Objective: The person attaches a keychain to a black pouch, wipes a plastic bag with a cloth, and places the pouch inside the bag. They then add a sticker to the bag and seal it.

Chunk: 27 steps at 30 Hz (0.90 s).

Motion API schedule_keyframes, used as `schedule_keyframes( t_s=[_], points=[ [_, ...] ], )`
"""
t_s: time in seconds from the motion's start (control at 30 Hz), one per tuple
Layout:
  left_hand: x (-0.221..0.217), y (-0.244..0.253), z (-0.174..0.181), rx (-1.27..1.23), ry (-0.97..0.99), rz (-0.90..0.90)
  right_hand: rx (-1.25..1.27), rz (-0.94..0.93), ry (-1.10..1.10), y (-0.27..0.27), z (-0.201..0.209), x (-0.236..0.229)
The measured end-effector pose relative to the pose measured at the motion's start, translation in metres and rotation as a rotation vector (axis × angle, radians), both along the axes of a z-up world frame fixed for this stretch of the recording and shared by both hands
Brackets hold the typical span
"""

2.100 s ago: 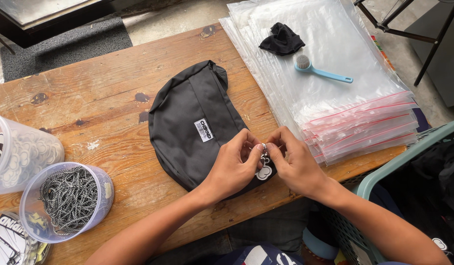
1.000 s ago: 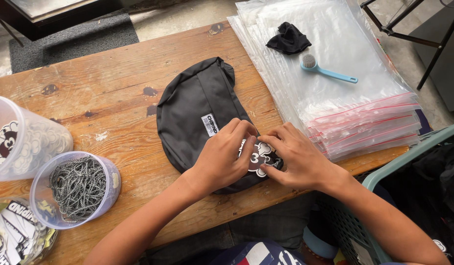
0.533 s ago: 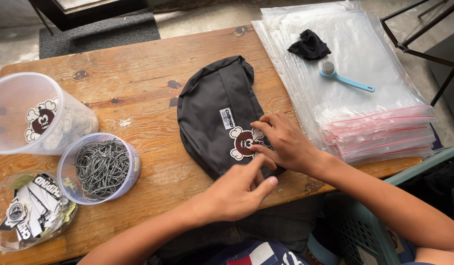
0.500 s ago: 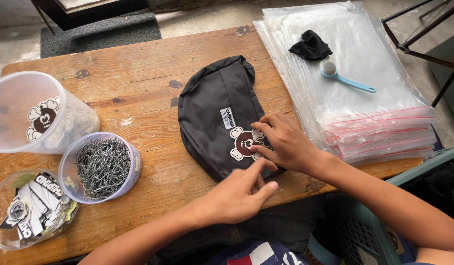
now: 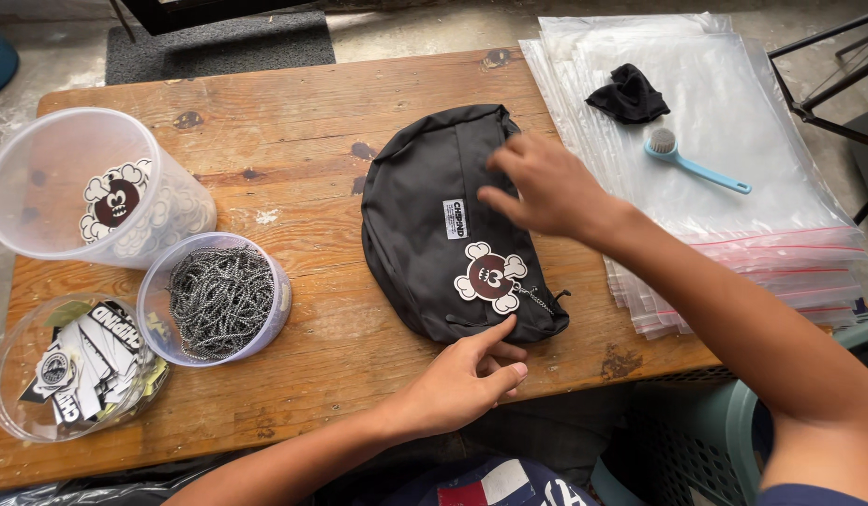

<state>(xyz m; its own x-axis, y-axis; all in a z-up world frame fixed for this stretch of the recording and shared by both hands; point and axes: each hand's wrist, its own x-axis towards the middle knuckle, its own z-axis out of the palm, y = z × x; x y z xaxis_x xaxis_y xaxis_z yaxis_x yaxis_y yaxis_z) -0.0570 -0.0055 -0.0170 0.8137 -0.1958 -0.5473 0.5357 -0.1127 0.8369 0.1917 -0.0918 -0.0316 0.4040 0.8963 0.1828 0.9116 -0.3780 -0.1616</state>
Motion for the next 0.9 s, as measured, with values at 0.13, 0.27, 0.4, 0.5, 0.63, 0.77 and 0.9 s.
schedule_keyframes(
  t_s=[0.13,0.27,0.4,0.5,0.63,0.77,0.9],
  points=[
    [-0.01,0.008,0.006,0.133,-0.041,0.038,0.031,0.009,-0.078,0.043,-0.011,0.041],
    [-0.025,0.022,0.002,0.252,-0.163,0.156,-0.232,-0.119,0.12,0.07,-0.011,0.055],
    [-0.036,0.043,-0.007,0.31,-0.298,0.368,-0.284,-0.219,0.159,0.071,-0.009,0.056],
    [-0.04,0.061,-0.004,0.386,-0.316,0.445,-0.263,-0.303,0.221,0.055,0.0,0.059],
    [-0.04,0.078,-0.015,0.44,-0.41,0.55,-0.23,-0.466,0.457,0.013,0.01,0.064],
    [-0.029,0.092,-0.021,0.385,-0.421,0.658,0.028,-0.591,0.689,-0.043,0.004,0.05],
    [-0.006,0.098,-0.01,0.406,-0.434,0.687,0.257,-0.705,0.917,-0.104,-0.016,0.016]
  ],
)
